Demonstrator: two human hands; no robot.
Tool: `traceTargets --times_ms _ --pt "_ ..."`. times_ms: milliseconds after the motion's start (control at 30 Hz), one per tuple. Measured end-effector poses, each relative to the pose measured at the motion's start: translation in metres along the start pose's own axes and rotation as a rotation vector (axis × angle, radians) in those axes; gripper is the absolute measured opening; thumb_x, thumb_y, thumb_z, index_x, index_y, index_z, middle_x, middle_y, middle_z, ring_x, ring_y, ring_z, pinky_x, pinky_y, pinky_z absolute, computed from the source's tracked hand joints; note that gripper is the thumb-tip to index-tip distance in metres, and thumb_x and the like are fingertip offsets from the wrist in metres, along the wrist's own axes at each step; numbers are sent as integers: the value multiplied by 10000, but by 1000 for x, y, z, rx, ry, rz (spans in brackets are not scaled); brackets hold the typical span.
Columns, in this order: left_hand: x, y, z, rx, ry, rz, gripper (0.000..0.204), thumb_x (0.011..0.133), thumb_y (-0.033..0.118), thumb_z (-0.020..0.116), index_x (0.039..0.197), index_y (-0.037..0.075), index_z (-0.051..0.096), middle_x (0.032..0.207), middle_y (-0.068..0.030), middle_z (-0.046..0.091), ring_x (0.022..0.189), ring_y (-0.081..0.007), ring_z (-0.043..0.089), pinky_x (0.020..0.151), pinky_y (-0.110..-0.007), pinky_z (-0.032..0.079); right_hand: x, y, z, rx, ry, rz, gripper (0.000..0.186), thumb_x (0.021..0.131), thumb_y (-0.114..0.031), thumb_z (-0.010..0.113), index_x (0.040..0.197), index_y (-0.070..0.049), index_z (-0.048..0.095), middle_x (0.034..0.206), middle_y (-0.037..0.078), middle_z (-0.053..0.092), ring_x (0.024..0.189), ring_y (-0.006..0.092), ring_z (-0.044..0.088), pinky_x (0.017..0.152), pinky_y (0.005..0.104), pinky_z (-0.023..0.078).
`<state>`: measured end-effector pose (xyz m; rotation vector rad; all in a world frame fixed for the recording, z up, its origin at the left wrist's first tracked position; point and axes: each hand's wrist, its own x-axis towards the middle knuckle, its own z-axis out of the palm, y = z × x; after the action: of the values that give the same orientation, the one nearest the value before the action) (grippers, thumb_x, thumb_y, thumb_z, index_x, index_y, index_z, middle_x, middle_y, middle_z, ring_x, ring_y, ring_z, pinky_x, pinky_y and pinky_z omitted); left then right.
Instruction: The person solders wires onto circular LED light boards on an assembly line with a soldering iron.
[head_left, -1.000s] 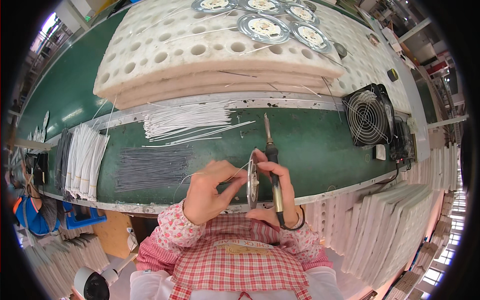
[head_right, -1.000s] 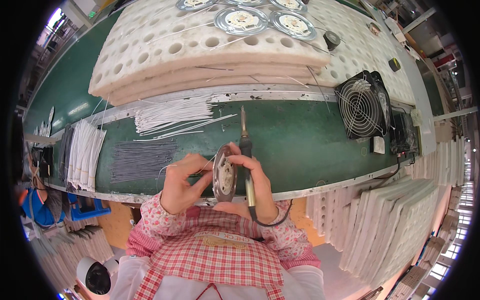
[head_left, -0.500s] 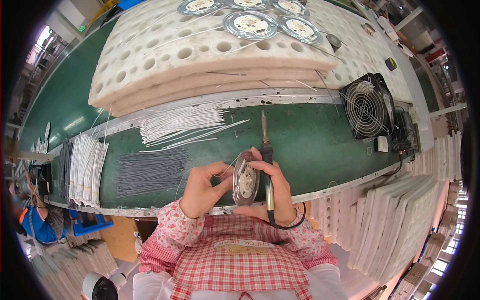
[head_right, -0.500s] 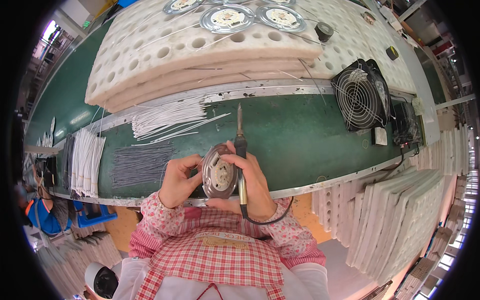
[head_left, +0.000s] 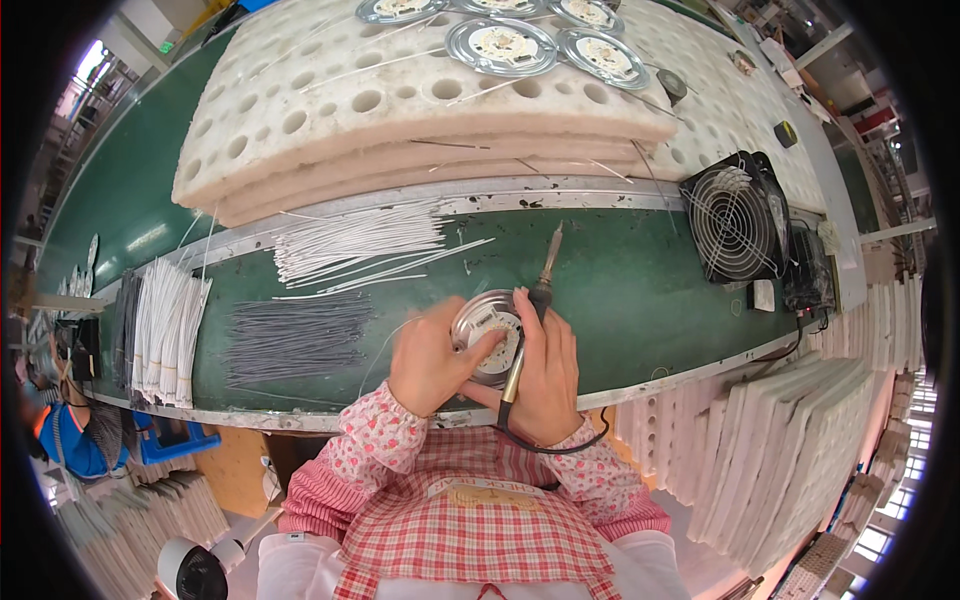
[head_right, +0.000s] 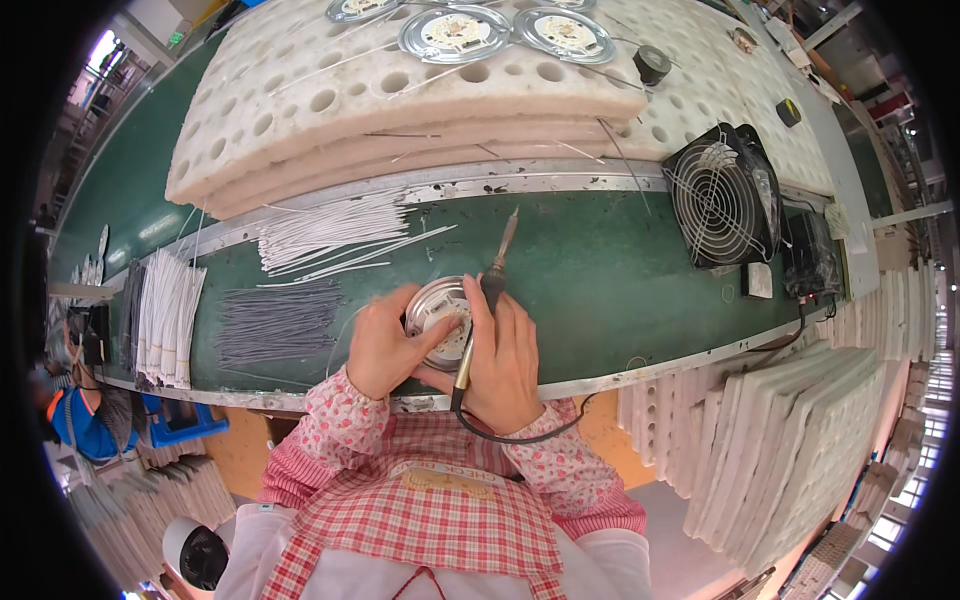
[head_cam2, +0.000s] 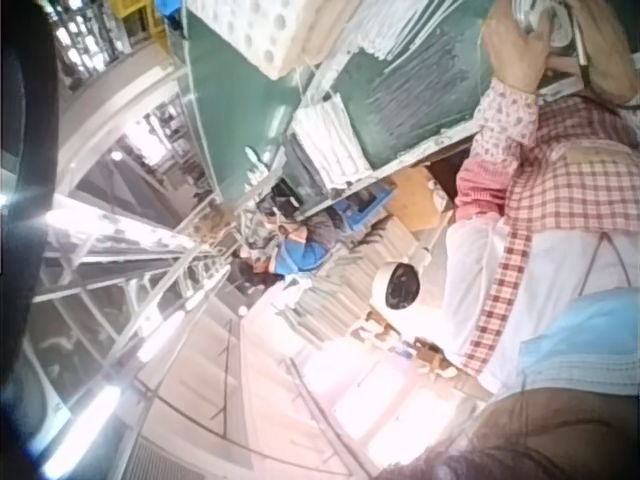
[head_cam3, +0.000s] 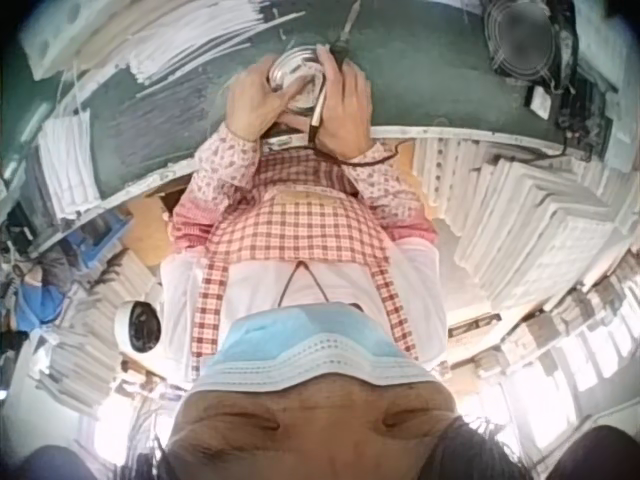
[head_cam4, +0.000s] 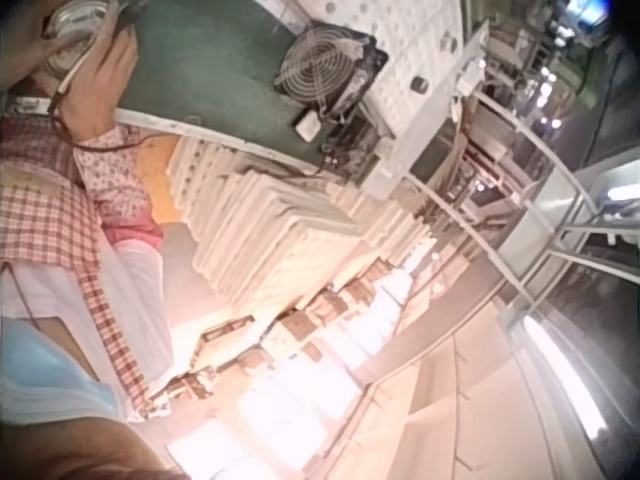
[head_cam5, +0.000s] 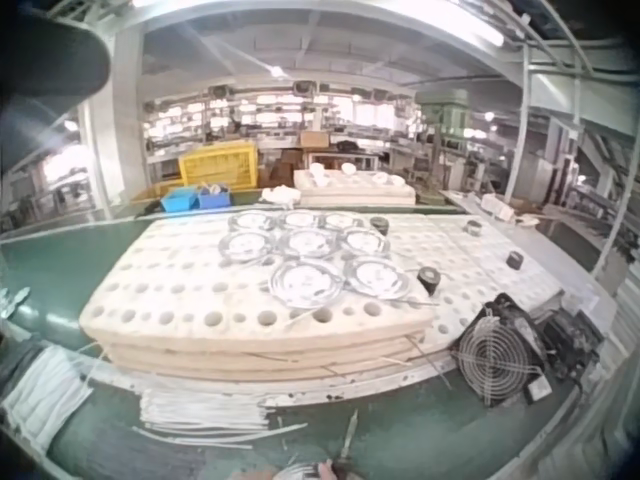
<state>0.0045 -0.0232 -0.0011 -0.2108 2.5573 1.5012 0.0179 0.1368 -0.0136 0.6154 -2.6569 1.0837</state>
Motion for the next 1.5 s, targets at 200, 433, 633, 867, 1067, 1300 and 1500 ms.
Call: traceTargets --times_ms 200,433,633,867,1067,1300,1500 --pt "-1 -16 -26 302 324 367 38 870 72 641 835 66 627 897 -62 622 877 -259 562 794 -375 355 -3 28 -26 -73 64 -135 497 699 -301 865 1061 -17 678 999 159 626 760 316 567 652 368 479" --pt "-9 -21 -24 264 191 597 73 771 72 719 735 71 654 859 -13 632 869 -233 579 794 -390 374 -2 28 -67 420 -56 142 201 789 -19 656 985 4 690 707 91 640 535 189 552 534 286 439" --pt "-10 -29 -7 270 151 604 159 671 74 744 623 78 592 905 -11 601 923 -246 569 832 -405 380 6 38 -62 463 -130 -37 161 767 -31 641 914 4 697 655 88 628 491 165 541 485 284 417" --pt "-6 -28 -5 263 169 614 179 666 63 744 611 81 574 907 -14 604 921 -246 570 818 -404 385 9 43 -58 492 -187 -54 147 789 -60 643 911 -1 699 632 90 615 479 176 538 479 290 412" --pt "-4 -27 -4 281 172 623 146 670 64 744 658 75 599 909 -21 605 921 -256 570 816 -408 389 10 43 -58 481 -202 -61 142 814 -80 638 910 7 696 656 97 634 496 175 560 489 286 428" --pt "-2 -24 -1 310 183 625 110 683 70 738 682 75 628 896 -29 589 876 -246 557 809 -400 388 12 44 -69 633 -325 311 169 874 -96 597 957 28 677 710 68 663 555 105 573 533 258 435" --pt "1 -20 4 345 174 623 105 701 78 723 690 74 619 870 -22 568 886 -229 553 848 -404 395 10 59 -68 638 -376 238 175 902 -85 594 996 45 664 731 65 642 562 97 584 529 253 444"
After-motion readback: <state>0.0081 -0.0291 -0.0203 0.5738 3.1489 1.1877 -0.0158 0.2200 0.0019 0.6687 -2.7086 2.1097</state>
